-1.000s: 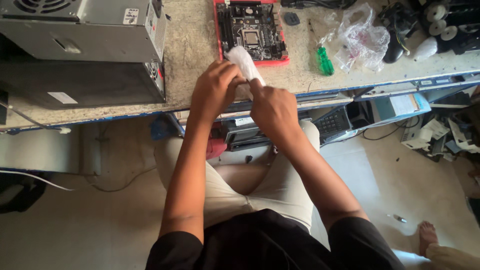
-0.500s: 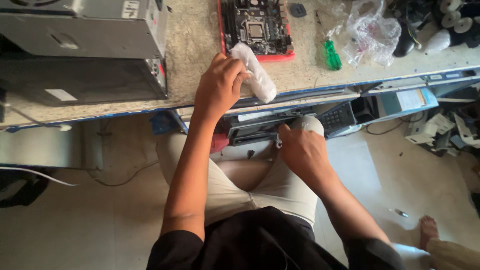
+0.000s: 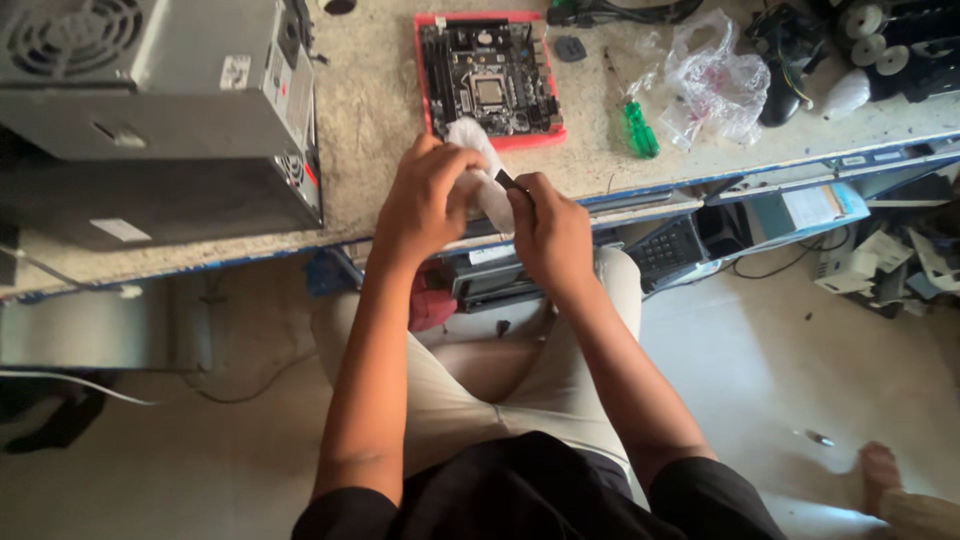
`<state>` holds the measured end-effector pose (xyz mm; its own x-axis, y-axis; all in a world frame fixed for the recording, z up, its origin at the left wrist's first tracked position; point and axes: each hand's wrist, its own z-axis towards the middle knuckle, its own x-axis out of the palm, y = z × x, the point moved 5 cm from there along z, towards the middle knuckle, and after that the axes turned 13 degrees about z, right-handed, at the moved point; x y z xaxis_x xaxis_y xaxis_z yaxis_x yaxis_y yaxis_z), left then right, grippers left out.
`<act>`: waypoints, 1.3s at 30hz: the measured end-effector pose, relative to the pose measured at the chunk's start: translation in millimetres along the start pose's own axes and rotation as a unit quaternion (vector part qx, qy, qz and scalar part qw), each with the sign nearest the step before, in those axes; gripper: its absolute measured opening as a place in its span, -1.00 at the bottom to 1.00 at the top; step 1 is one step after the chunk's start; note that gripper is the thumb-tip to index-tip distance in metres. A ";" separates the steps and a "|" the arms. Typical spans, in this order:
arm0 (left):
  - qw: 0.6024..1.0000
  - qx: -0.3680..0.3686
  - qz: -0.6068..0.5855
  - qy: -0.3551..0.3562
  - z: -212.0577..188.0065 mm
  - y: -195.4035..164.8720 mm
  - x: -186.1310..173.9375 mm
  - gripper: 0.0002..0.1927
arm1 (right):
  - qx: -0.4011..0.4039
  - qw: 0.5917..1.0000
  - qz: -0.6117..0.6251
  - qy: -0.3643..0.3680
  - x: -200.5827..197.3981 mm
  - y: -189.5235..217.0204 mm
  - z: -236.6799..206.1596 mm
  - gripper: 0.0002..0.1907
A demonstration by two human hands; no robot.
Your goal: The person works on a motherboard resting in a red tray on a cluttered repair bench. They wipe the board with bubble wrap, handle a small component, insert a green RAM module into the motherboard slot and press it into place, then pick up a power supply and sort through its cables and connectors.
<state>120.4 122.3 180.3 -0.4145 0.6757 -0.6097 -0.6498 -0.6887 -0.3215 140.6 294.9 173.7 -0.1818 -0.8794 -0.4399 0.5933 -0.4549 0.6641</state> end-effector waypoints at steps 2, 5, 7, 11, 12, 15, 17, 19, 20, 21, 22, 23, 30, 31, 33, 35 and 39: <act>1.000 0.003 -0.012 0.015 1.4 1.3 1.1 -0.69 | -0.005 1.000 -0.012 -0.015 7.1 -2.9 3.0 -0.94; 0.999 0.006 -0.029 0.036 1.6 6.5 4.7 -0.67 | 0.009 0.999 -0.048 -0.012 10.3 -4.4 -0.1 -0.95; 0.998 0.021 -0.042 0.047 0.5 10.2 6.4 -0.64 | -0.013 0.998 -0.065 -0.012 9.0 -1.4 -1.4 -0.96; 0.996 0.039 -0.060 0.054 -4.3 12.7 8.3 -0.61 | -0.049 0.996 -0.077 0.018 9.4 1.9 1.3 -0.98; 0.996 0.037 -0.061 0.056 -4.9 13.2 8.6 -0.60 | -0.060 0.995 -0.080 0.019 10.1 2.5 3.6 -0.97; 0.996 0.035 -0.054 0.055 -4.5 13.3 9.3 -0.60 | -0.067 0.994 -0.082 0.020 9.6 3.1 9.6 -0.98; 0.998 0.036 -0.036 0.048 -3.7 12.5 9.6 -0.59 | -0.062 0.995 -0.078 0.020 7.2 4.7 11.3 -0.97; 0.998 0.024 -0.040 0.043 -3.9 12.6 10.2 -0.58 | -0.060 0.995 -0.071 0.021 3.1 7.8 11.6 -0.96; 0.998 0.020 -0.040 0.040 -3.2 13.6 10.1 -0.57 | -0.060 0.996 -0.069 0.023 1.0 9.9 11.2 -0.96; 0.998 0.024 -0.042 0.036 -2.9 13.9 9.9 -0.58 | -0.059 0.996 -0.068 0.026 -1.1 12.2 9.9 -0.96; 0.998 0.026 -0.045 0.034 -3.5 13.7 10.3 -0.60 | -0.056 0.996 -0.067 0.031 -1.8 13.9 9.5 -0.95; 0.998 0.027 -0.050 0.032 -4.1 13.9 10.6 -0.62 | -0.050 0.994 -0.086 0.041 -1.2 14.7 9.9 -0.94; 0.998 0.024 -0.046 0.020 -7.6 14.9 10.6 -0.59 | -0.029 0.983 -0.161 0.088 13.5 16.6 21.5 -0.90; 0.999 0.026 -0.036 0.012 -7.4 14.4 9.3 -0.61 | -0.025 0.980 -0.173 0.093 15.7 16.7 23.5 -0.91; 1.000 0.012 -0.027 0.008 -7.5 13.3 8.5 -0.66 | -0.029 0.982 -0.166 0.090 17.0 19.4 22.9 -0.94; 0.999 -0.016 -0.025 0.013 -6.7 13.0 9.1 -0.75 | -0.022 0.982 -0.167 0.085 16.1 20.9 18.9 -0.95; 0.999 -0.013 -0.034 0.016 -6.5 8.1 7.3 -0.76 | 0.004 0.980 -0.175 0.089 11.6 22.1 -2.2 -0.95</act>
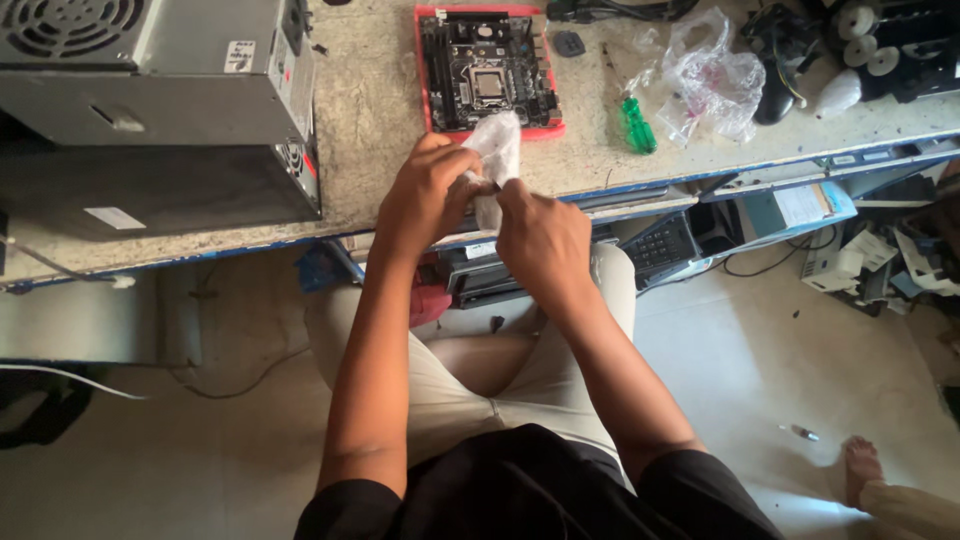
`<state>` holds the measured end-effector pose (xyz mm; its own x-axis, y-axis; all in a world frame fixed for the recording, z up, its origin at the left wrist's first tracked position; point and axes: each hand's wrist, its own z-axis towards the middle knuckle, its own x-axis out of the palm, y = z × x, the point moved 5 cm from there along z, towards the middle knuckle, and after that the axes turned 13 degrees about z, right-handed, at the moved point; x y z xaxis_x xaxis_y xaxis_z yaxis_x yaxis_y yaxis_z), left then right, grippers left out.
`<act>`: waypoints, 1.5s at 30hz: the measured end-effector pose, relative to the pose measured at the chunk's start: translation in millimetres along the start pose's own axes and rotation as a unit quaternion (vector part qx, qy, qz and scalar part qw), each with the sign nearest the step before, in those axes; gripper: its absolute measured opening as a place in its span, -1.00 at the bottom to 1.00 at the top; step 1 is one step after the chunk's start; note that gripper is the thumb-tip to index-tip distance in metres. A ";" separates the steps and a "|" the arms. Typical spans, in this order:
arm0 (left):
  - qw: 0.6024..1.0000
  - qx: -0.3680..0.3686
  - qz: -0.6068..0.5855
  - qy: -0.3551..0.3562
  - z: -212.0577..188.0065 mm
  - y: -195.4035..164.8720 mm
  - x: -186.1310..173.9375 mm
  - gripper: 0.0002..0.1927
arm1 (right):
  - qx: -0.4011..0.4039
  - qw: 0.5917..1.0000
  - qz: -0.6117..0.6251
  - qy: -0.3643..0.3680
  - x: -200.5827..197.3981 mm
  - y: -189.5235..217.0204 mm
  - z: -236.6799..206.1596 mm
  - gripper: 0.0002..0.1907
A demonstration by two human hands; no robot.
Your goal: The person works on a motherboard resting in a red tray on a cluttered repair bench. They wipe the board with bubble wrap, handle a small component, insert a green RAM module into the motherboard slot and press it into place, then pick up a power supply and sort through its cables and connectors.
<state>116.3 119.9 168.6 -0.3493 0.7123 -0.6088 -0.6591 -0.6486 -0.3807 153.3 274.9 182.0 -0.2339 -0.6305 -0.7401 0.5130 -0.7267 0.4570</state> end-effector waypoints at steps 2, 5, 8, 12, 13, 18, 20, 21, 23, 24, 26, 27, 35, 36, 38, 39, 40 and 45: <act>0.999 0.000 -0.014 0.032 0.3 -0.1 1.5 -0.76 | 0.008 1.000 0.000 0.000 -1.0 -1.6 -8.4 -0.96; 0.999 0.019 -0.008 0.036 -0.3 -0.4 1.4 -0.76 | 0.031 1.000 0.004 -0.001 -2.8 -3.9 -20.5 -0.96; 0.999 0.007 -0.005 0.032 -0.1 4.5 3.5 -0.80 | 0.053 0.998 0.021 0.013 -9.3 -6.2 -34.9 -0.90; 0.999 -0.033 -0.004 0.023 -1.0 11.2 8.5 -0.81 | 0.066 0.995 0.067 0.030 -22.6 -8.5 -54.7 -0.86; 1.000 -0.023 -0.008 0.019 -0.8 10.4 8.7 -0.80 | 0.073 0.994 0.073 0.026 -26.1 -9.8 -57.5 -0.87; 0.999 0.039 0.000 0.012 2.6 1.2 3.1 -0.81 | 0.055 0.994 0.086 -0.035 -37.1 -17.0 -37.8 -0.87; 0.998 0.054 0.001 0.014 4.4 -2.8 -1.1 -0.83 | 0.032 0.995 0.079 -0.048 -32.8 -15.1 -22.4 -0.87; 0.998 0.054 -0.001 0.017 5.5 -4.1 -2.6 -0.83 | 0.025 0.996 0.071 -0.049 -27.9 -13.4 -14.7 -0.87; 0.998 0.053 -0.006 0.025 6.5 -6.7 -3.7 -0.83 | 0.018 0.997 0.061 -0.051 -18.1 -10.5 -2.1 -0.86; 0.998 0.050 0.001 0.028 6.3 -7.1 -3.9 -0.82 | 0.019 0.997 0.060 -0.051 -12.9 -9.4 3.1 -0.84; 0.998 0.044 0.015 0.033 5.4 -7.3 -2.9 -0.80 | 0.021 0.997 0.054 -0.048 -5.8 -9.0 8.9 -0.81; 0.998 0.047 0.017 0.026 4.8 -7.3 -3.2 -0.78 | 0.023 0.998 0.048 -0.046 -3.5 -9.7 10.6 -0.80; 0.998 0.040 0.043 0.035 -1.0 -7.0 1.6 -0.79 | 0.039 0.997 0.069 0.011 -0.4 -19.3 8.3 -0.74; 0.998 0.037 0.040 0.034 -1.3 -6.7 1.3 -0.81 | 0.045 0.996 0.078 0.014 -1.1 -19.1 5.7 -0.73; 0.998 0.032 0.035 0.030 -1.1 -5.8 1.3 -0.84 | 0.052 0.994 0.092 0.030 -2.8 -17.9 -1.0 -0.71; 0.999 0.024 0.031 0.014 -0.9 -4.6 0.5 -0.87 | 0.055 0.993 0.099 0.043 -4.4 -17.0 -7.5 -0.71; 0.999 0.016 0.028 -0.003 -0.4 -3.3 0.2 -0.88 | 0.057 0.991 0.106 0.056 -5.8 -16.4 -14.0 -0.70; 1.000 0.021 0.020 -0.001 0.0 -1.0 3.9 -0.91 | 0.081 0.941 0.318 0.087 -17.0 -22.1 -46.4 -0.86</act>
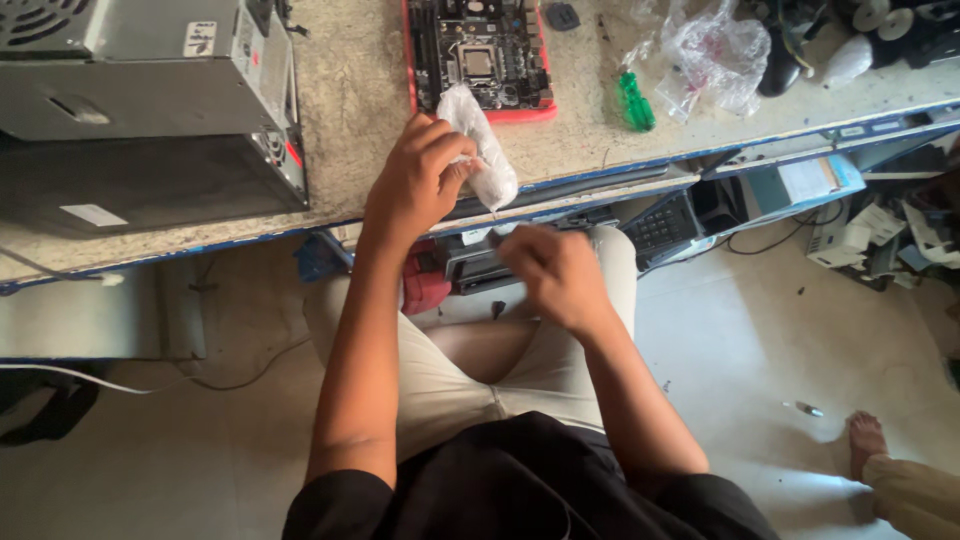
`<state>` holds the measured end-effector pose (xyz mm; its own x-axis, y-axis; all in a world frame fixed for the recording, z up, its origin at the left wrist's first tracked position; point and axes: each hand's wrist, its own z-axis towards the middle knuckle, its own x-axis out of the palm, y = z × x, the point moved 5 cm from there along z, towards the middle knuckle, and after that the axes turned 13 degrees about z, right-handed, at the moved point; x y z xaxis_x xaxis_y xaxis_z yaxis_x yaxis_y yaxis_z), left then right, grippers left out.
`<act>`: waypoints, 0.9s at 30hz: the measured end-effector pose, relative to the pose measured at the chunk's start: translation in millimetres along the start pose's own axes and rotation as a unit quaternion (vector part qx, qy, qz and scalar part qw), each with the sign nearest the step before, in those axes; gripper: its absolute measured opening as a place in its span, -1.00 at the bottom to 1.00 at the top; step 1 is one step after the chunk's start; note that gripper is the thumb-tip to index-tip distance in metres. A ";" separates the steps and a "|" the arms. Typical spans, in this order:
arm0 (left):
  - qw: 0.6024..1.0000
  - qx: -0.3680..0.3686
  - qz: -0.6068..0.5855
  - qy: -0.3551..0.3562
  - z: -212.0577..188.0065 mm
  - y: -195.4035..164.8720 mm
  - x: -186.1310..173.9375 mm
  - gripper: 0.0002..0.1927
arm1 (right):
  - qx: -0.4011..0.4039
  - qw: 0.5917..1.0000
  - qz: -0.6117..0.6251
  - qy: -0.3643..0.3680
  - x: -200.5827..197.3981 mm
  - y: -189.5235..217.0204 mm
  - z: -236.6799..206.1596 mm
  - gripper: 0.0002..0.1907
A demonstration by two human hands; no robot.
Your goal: The person works on a motherboard resting in a red tray on a cluttered repair bench. They wipe the board with bubble wrap, handle a small component, insert a green RAM module into the motherboard slot and press it into place, then pick up a power supply and sort through its cables and connectors.
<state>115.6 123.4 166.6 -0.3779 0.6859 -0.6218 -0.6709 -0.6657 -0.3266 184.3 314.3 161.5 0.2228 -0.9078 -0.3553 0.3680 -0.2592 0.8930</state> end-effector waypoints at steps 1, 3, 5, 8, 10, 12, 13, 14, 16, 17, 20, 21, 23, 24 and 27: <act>1.000 0.004 -0.001 0.006 1.3 0.1 0.0 -0.91 | -0.022 0.997 0.069 -0.020 -5.7 -0.1 0.0 -0.92; 1.000 0.009 0.006 0.017 0.8 -4.3 -1.2 -0.88 | 0.033 0.990 0.084 -0.103 -18.4 -11.0 5.3 -0.82; 0.999 0.021 0.027 0.015 4.9 -7.7 -6.3 -0.82 | 0.038 0.985 0.081 -0.149 -23.1 -17.0 23.9 -0.78; 0.999 0.037 0.007 0.013 9.4 -13.0 -12.0 -0.59 | -0.019 0.988 0.010 -0.154 -14.7 -14.4 47.0 -0.84; 0.999 0.034 0.028 0.020 10.5 -12.9 -10.9 -0.59 | -0.078 0.982 -0.080 -0.152 1.3 -9.5 55.9 -0.86; 0.999 0.029 0.028 0.035 9.0 -9.4 -7.1 -0.66 | -0.072 0.969 -0.112 -0.207 15.2 -12.4 60.0 -0.86; 0.998 0.026 0.019 0.045 7.5 -6.1 -5.2 -0.72 | -0.068 0.961 -0.127 -0.235 20.7 -14.3 60.8 -0.86; 0.998 0.023 0.009 0.054 5.9 -2.5 -3.1 -0.77 | -0.076 0.955 -0.139 -0.250 24.4 -15.7 62.1 -0.87; 0.997 0.041 0.015 0.056 2.7 2.1 -1.2 -0.79 | -0.091 0.942 -0.162 -0.279 28.4 -18.5 64.8 -0.89; 0.997 0.050 0.018 0.057 1.2 3.6 -0.9 -0.78 | -0.095 0.943 -0.162 -0.275 29.1 -20.3 67.3 -0.90; 0.997 0.046 -0.029 0.051 -0.8 5.9 -3.3 -0.76 | -0.103 0.944 -0.163 -0.267 26.5 -21.4 73.1 -0.92; 0.997 0.044 -0.036 0.049 -0.5 5.3 -4.4 -0.77 | -0.102 0.945 -0.163 -0.266 25.2 -20.1 74.3 -0.92; 0.997 0.039 -0.050 0.040 1.0 2.4 -6.7 -0.78 | -0.114 0.946 -0.149 -0.264 20.6 -14.0 75.1 -0.93; 0.998 0.025 -0.049 0.034 1.2 1.4 -7.5 -0.80 | -0.123 0.948 -0.134 -0.262 18.1 -9.8 72.8 -0.93; 0.999 0.001 -0.043 0.018 2.4 -0.5 -10.0 -0.83 | -0.117 0.953 -0.119 -0.254 7.4 2.1 61.0 -0.91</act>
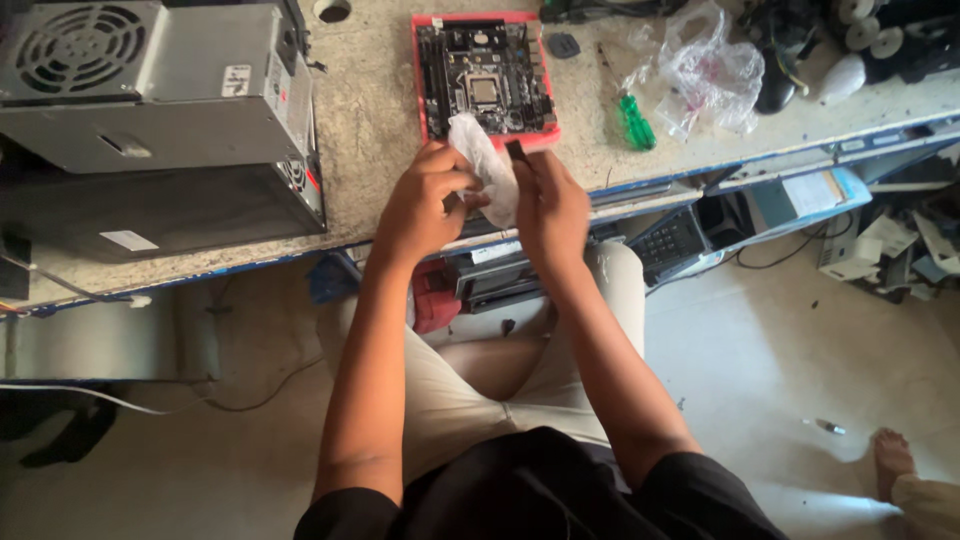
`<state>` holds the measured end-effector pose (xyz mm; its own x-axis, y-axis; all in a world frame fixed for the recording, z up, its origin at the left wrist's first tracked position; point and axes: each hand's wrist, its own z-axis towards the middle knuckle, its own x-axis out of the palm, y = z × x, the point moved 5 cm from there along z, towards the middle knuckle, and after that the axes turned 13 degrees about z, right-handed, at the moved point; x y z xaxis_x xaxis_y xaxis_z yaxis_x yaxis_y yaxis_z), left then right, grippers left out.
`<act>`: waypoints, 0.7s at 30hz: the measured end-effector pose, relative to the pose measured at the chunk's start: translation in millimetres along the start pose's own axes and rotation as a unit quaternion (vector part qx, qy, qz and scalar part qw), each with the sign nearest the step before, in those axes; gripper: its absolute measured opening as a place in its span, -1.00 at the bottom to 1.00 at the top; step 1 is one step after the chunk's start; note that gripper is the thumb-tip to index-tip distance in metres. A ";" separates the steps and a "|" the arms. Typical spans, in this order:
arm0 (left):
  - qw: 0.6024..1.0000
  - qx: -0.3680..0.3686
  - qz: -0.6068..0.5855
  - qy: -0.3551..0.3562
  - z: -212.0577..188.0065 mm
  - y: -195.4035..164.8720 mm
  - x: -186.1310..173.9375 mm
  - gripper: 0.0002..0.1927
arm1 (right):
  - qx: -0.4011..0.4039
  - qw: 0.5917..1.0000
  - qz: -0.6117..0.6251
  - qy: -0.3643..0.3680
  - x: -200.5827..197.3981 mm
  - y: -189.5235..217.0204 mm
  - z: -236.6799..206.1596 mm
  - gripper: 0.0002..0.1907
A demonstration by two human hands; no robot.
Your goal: The person works on a motherboard resting in a red tray on a cluttered repair bench. They wipe the board with bubble wrap, handle a small component, insert a green RAM module into the motherboard slot and press it into place, then pick up a power supply and sort through its cables and connectors.
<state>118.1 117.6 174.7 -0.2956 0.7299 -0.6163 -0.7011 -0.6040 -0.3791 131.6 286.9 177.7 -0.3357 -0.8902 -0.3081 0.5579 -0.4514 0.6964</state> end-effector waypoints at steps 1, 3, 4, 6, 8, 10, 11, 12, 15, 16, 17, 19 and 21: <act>1.000 0.004 0.002 -0.007 0.1 -1.1 -0.4 -0.83 | 0.006 1.000 -0.002 0.005 -6.3 2.6 -0.6 -0.91; 1.000 0.007 0.023 -0.009 -0.5 -2.0 0.3 -0.83 | -0.012 0.998 -0.042 0.042 -14.6 9.5 -2.3 -0.92; 0.999 0.005 0.040 -0.001 -1.5 -2.7 2.0 -0.82 | -0.017 0.996 -0.062 0.061 -16.7 12.1 -3.7 -0.92; 0.997 -0.004 0.080 0.018 -5.5 -6.0 6.7 -0.82 | 0.001 0.993 -0.086 0.086 -17.8 12.4 -3.8 -0.89; 0.991 -0.011 0.131 0.033 -6.9 -9.2 11.5 -0.81 | 0.017 0.990 -0.094 0.103 -15.6 12.3 -4.3 -0.84; 0.991 -0.012 0.128 0.035 -6.0 -11.1 12.6 -0.80 | 0.024 0.989 -0.086 0.114 -10.3 11.8 -3.9 -0.78; 0.991 -0.013 0.126 0.036 -5.0 -11.2 12.4 -0.79 | 0.002 0.991 -0.082 0.108 -8.1 14.4 -5.0 -0.82; 0.991 0.000 0.130 0.029 -3.6 -12.4 11.3 -0.79 | -0.020 0.992 -0.077 0.103 -5.6 17.2 -7.8 -0.85; 0.991 0.017 0.131 0.023 -2.0 -14.1 8.7 -0.79 | -0.047 0.991 -0.088 0.085 0.8 17.6 -16.6 -0.87; 0.992 0.006 0.124 0.027 -2.6 -13.2 8.4 -0.80 | -0.047 0.991 -0.097 0.081 2.5 16.0 -21.0 -0.86; 0.993 -0.005 0.118 0.031 -3.1 -12.5 8.3 -0.81 | -0.043 0.992 -0.092 0.079 5.4 13.4 -24.7 -0.86; 0.992 0.002 0.126 0.020 -4.4 -13.9 6.7 -0.80 | -0.037 0.993 -0.082 0.078 11.0 6.8 -30.9 -0.84; 0.992 0.007 0.126 0.018 -5.3 -15.1 5.9 -0.78 | -0.039 0.994 -0.077 0.066 13.3 1.3 -38.9 -0.85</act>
<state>130.4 129.3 173.1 -0.4404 0.5441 -0.7142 -0.6160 -0.7618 -0.2005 157.4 272.1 149.3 -0.3224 -0.8083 -0.4927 0.5662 -0.5818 0.5839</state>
